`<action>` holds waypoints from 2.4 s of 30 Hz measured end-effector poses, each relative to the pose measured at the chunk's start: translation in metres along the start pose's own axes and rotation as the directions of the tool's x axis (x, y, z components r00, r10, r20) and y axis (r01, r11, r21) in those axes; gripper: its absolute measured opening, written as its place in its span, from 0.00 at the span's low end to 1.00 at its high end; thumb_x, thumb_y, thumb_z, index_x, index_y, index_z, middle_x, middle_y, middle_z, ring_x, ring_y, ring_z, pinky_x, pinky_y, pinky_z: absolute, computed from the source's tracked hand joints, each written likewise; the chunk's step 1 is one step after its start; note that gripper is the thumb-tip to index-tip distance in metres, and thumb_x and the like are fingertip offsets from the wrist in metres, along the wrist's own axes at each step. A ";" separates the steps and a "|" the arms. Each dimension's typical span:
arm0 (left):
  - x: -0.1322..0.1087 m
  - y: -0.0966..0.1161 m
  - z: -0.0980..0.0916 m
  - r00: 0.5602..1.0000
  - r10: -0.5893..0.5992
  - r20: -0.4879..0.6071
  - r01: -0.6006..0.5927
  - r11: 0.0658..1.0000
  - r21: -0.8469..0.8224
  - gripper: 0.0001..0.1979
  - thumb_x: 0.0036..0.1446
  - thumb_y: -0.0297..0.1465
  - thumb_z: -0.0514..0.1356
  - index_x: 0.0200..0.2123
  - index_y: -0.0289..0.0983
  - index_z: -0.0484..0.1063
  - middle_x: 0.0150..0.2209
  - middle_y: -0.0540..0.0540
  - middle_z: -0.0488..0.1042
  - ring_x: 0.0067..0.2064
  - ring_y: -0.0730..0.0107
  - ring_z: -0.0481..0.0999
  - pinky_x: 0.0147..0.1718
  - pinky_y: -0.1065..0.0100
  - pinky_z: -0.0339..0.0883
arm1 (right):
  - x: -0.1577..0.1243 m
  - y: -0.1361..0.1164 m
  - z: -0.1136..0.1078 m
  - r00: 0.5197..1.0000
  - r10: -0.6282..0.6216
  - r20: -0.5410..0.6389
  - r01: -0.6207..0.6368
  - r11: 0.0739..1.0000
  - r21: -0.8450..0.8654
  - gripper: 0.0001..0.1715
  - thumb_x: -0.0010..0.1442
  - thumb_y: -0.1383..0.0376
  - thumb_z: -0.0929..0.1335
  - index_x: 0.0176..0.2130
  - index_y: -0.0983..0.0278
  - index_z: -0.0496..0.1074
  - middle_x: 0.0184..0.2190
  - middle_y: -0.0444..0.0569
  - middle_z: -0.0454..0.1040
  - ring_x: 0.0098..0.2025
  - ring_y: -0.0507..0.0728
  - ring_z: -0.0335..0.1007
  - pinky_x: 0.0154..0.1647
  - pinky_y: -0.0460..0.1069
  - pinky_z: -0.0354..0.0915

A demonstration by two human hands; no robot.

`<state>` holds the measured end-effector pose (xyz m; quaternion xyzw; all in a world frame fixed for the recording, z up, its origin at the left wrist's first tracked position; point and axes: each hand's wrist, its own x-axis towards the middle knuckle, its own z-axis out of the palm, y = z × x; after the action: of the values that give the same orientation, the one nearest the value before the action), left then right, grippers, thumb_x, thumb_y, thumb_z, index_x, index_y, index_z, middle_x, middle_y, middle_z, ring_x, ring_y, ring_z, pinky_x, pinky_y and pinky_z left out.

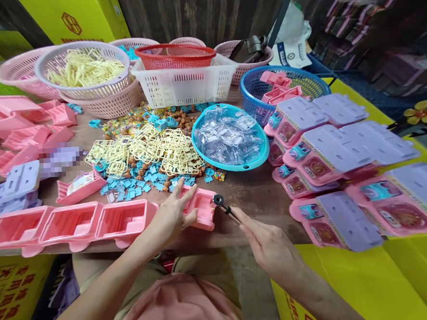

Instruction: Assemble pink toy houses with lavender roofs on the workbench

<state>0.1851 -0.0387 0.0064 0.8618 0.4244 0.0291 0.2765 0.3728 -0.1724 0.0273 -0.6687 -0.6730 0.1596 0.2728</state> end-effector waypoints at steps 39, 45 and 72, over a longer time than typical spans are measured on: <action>-0.028 0.005 0.003 0.928 0.178 -0.328 -0.082 0.955 0.286 0.41 0.48 0.41 0.62 0.60 0.29 0.49 0.57 0.27 0.59 0.61 0.43 0.55 0.55 0.44 0.53 | 0.005 -0.002 0.019 0.984 0.175 -0.015 -0.173 0.982 0.075 0.23 0.63 0.63 0.58 0.55 0.66 0.66 0.49 0.50 0.71 0.48 0.57 0.71 0.44 0.47 0.70; -0.015 0.001 0.013 0.974 0.019 -0.228 0.048 0.958 0.283 0.52 0.46 0.44 0.61 0.63 0.27 0.34 0.47 0.31 0.69 0.49 0.48 0.70 0.44 0.54 0.64 | 0.005 -0.015 0.011 0.987 0.076 -0.140 -0.068 0.996 0.062 0.24 0.63 0.65 0.58 0.58 0.63 0.62 0.51 0.48 0.70 0.49 0.55 0.70 0.48 0.46 0.69; -0.038 -0.008 -0.003 0.933 0.172 -0.315 -0.350 0.635 -0.689 0.46 0.43 0.33 0.61 0.60 0.41 0.36 0.57 0.38 0.57 0.57 0.57 0.62 0.56 0.56 0.55 | 0.003 0.028 0.005 0.946 0.161 -0.281 -0.246 0.923 -0.297 0.22 0.62 0.59 0.59 0.54 0.59 0.68 0.38 0.49 0.78 0.32 0.57 0.76 0.25 0.48 0.66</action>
<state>0.1537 -0.0620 0.0117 0.7205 0.2744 0.3321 0.5434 0.3929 -0.1675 0.0079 -0.7862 -0.5764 -0.0128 0.2225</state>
